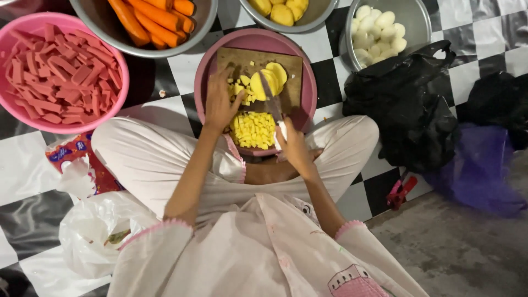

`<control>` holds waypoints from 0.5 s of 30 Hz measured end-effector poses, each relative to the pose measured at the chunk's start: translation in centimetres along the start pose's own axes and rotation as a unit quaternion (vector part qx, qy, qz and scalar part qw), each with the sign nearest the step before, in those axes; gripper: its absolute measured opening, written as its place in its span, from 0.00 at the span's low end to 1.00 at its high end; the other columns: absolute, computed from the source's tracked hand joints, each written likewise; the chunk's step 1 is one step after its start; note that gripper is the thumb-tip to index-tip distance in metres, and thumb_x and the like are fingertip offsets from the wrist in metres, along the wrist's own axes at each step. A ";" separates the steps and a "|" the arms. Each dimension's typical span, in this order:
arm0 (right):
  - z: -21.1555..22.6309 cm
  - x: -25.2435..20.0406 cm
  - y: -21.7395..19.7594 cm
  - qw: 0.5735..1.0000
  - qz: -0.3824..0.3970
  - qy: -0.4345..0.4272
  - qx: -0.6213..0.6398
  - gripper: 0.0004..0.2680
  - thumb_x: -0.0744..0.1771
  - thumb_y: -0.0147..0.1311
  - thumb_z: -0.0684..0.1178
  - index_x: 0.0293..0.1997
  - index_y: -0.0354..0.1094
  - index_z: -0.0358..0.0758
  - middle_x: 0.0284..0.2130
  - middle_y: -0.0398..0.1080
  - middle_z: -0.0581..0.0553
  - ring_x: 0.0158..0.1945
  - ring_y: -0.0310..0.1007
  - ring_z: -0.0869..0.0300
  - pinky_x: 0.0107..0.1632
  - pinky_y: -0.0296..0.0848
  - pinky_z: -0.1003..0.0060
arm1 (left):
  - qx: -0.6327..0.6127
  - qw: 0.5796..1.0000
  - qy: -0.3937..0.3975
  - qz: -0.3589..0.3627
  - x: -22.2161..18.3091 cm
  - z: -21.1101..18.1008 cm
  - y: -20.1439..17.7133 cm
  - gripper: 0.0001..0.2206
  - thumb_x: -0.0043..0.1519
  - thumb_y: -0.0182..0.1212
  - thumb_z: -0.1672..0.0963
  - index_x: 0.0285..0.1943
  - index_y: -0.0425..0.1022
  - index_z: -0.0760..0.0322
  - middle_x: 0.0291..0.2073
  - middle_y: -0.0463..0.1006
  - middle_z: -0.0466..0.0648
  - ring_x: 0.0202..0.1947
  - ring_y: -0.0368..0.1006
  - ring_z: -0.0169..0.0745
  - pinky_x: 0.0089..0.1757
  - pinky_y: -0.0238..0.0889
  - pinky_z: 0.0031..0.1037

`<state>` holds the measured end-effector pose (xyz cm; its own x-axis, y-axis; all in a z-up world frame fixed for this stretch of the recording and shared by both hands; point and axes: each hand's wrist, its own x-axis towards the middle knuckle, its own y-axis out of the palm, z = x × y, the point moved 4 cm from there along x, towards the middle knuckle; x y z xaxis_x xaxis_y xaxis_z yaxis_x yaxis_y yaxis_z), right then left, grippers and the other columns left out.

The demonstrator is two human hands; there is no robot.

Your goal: Dicing peeled potatoes into small cubes on a wooden cutting board while sitting on the floor.

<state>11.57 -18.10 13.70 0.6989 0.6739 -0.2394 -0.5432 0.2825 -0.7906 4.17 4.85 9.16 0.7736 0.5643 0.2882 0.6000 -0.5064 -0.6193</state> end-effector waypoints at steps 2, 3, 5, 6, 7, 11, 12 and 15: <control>-0.9 -0.8 -0.2 1.000 -0.011 0.010 0.018 0.19 0.72 0.44 0.57 0.65 0.57 0.30 0.48 0.70 0.17 0.53 0.72 0.30 0.55 0.71 0.39 | 0.015 0.999 0.027 0.045 1.4 0.7 1.5 0.27 0.71 0.56 0.47 0.74 0.57 0.65 0.68 0.63 0.63 0.72 0.54 0.65 0.69 0.38 0.53; -1.5 -1.0 -0.7 0.999 -0.024 0.021 0.035 0.20 0.72 0.44 0.57 0.66 0.57 0.28 0.50 0.70 0.17 0.54 0.71 0.30 0.57 0.70 0.40 | 0.027 0.994 0.057 0.090 2.4 0.7 2.7 0.28 0.71 0.53 0.44 0.75 0.59 0.61 0.70 0.65 0.59 0.74 0.52 0.62 0.69 0.36 0.55; -2.8 -1.2 -1.0 0.999 -0.036 0.022 0.031 0.20 0.72 0.44 0.58 0.67 0.57 0.30 0.51 0.70 0.18 0.55 0.71 0.32 0.57 0.71 0.41 | 0.036 0.994 0.074 0.075 2.2 1.2 3.6 0.24 0.72 0.53 0.45 0.70 0.66 0.60 0.70 0.66 0.55 0.73 0.53 0.59 0.69 0.40 0.52; -3.5 -1.4 -1.0 0.998 -0.043 0.023 0.028 0.21 0.72 0.44 0.58 0.68 0.58 0.31 0.52 0.70 0.20 0.56 0.71 0.34 0.58 0.71 0.43 | 0.046 0.993 0.087 0.062 2.0 1.5 4.0 0.21 0.72 0.53 0.45 0.64 0.74 0.59 0.69 0.68 0.50 0.73 0.54 0.57 0.69 0.43 0.50; -4.0 -1.4 -0.9 0.998 -0.042 0.025 0.032 0.21 0.72 0.44 0.58 0.68 0.58 0.31 0.52 0.70 0.20 0.56 0.71 0.34 0.58 0.71 0.43 | 0.048 0.993 0.087 0.065 1.4 1.7 4.3 0.21 0.72 0.53 0.45 0.64 0.74 0.59 0.69 0.68 0.50 0.73 0.54 0.57 0.69 0.43 0.50; -6.4 -1.0 0.3 0.997 -0.051 0.046 0.037 0.22 0.72 0.46 0.58 0.68 0.57 0.29 0.51 0.69 0.18 0.56 0.70 0.32 0.59 0.69 0.41 | 0.052 0.997 0.026 0.050 -2.8 3.1 5.9 0.16 0.71 0.57 0.50 0.62 0.72 0.59 0.63 0.70 0.47 0.69 0.60 0.51 0.68 0.48 0.44; -7.0 -0.7 0.5 0.997 -0.060 0.044 0.033 0.21 0.72 0.46 0.59 0.67 0.58 0.31 0.50 0.70 0.18 0.56 0.71 0.33 0.58 0.70 0.42 | 0.052 0.998 -0.009 0.035 -3.9 3.5 6.5 0.16 0.69 0.60 0.51 0.61 0.71 0.59 0.62 0.68 0.46 0.68 0.60 0.53 0.68 0.50 0.45; -6.3 -0.6 0.5 0.996 -0.053 0.033 0.062 0.21 0.72 0.46 0.61 0.66 0.59 0.32 0.51 0.70 0.20 0.56 0.71 0.33 0.58 0.70 0.43 | 0.024 0.997 -0.058 0.045 -6.6 -1.0 7.2 0.19 0.68 0.60 0.55 0.65 0.65 0.68 0.65 0.63 0.58 0.71 0.53 0.66 0.69 0.43 0.52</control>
<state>13.85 -22.69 9.91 0.7820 0.5907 -0.1990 -0.5155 0.4334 -0.7392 3.63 -3.14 3.52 0.7935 0.5908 0.1462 0.5171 -0.5277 -0.6739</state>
